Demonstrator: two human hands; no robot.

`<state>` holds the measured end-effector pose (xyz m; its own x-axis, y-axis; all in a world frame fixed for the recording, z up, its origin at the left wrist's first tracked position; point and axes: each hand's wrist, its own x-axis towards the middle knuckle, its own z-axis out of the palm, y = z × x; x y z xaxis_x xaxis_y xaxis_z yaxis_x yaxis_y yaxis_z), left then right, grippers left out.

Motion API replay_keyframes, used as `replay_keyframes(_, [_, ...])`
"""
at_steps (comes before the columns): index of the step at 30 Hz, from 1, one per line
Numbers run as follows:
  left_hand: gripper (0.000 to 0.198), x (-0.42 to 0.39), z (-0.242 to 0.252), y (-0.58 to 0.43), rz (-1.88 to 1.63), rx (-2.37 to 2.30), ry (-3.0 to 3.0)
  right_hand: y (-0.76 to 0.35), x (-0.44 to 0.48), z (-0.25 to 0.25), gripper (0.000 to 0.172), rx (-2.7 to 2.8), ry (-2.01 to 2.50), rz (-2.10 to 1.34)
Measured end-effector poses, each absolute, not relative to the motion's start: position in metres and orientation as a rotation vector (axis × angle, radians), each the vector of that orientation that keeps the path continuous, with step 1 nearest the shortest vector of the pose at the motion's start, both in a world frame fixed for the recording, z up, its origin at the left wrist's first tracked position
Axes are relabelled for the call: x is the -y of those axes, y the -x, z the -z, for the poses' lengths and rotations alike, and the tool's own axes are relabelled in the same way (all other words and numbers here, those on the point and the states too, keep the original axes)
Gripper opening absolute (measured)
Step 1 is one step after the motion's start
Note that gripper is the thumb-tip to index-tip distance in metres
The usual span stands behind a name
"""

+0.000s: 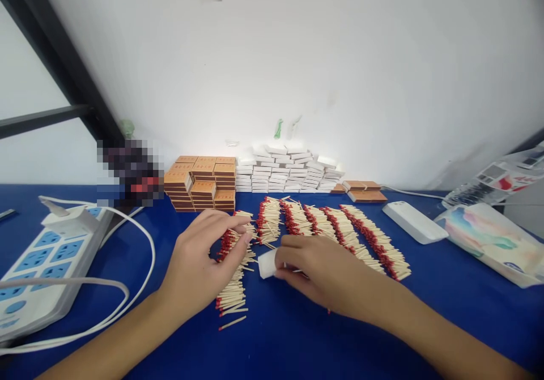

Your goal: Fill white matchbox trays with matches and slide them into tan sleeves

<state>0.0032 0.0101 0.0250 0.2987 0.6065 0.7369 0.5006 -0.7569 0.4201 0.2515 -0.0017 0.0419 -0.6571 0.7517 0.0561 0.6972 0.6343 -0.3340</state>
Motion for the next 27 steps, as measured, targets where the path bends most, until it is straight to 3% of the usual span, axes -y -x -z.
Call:
replay_keyframes(8, [0.019,-0.012,-0.022,-0.002,-1.415,-0.958,-2.544,-0.254,0.014,-0.047,0.011,2.639,1.229,-0.600])
replay_keyframes(13, [0.014,-0.012,-0.022,0.000,-1.049,-0.913,-2.682,-0.258,0.020,-0.049,0.010,2.540,1.261,-0.767])
replay_keyframes(19, [0.030,-0.001,-0.032,0.004,-0.750,-0.786,-2.693,-0.248,0.026,-0.043,0.011,2.510,1.233,-0.979])
replay_keyframes(21, [0.031,0.000,-0.036,0.005,-0.678,-0.793,-2.710,-0.243,0.021,-0.043,0.013,2.451,1.283,-0.948])
replay_keyframes(25, [0.060,0.000,-0.038,0.005,-0.516,-0.857,-2.745,-0.230,0.003,-0.037,0.013,2.363,1.471,-0.614])
replay_keyframes(27, [0.060,0.000,-0.038,0.003,-0.445,-0.850,-2.765,-0.222,-0.003,-0.031,0.014,2.373,1.486,-0.563])
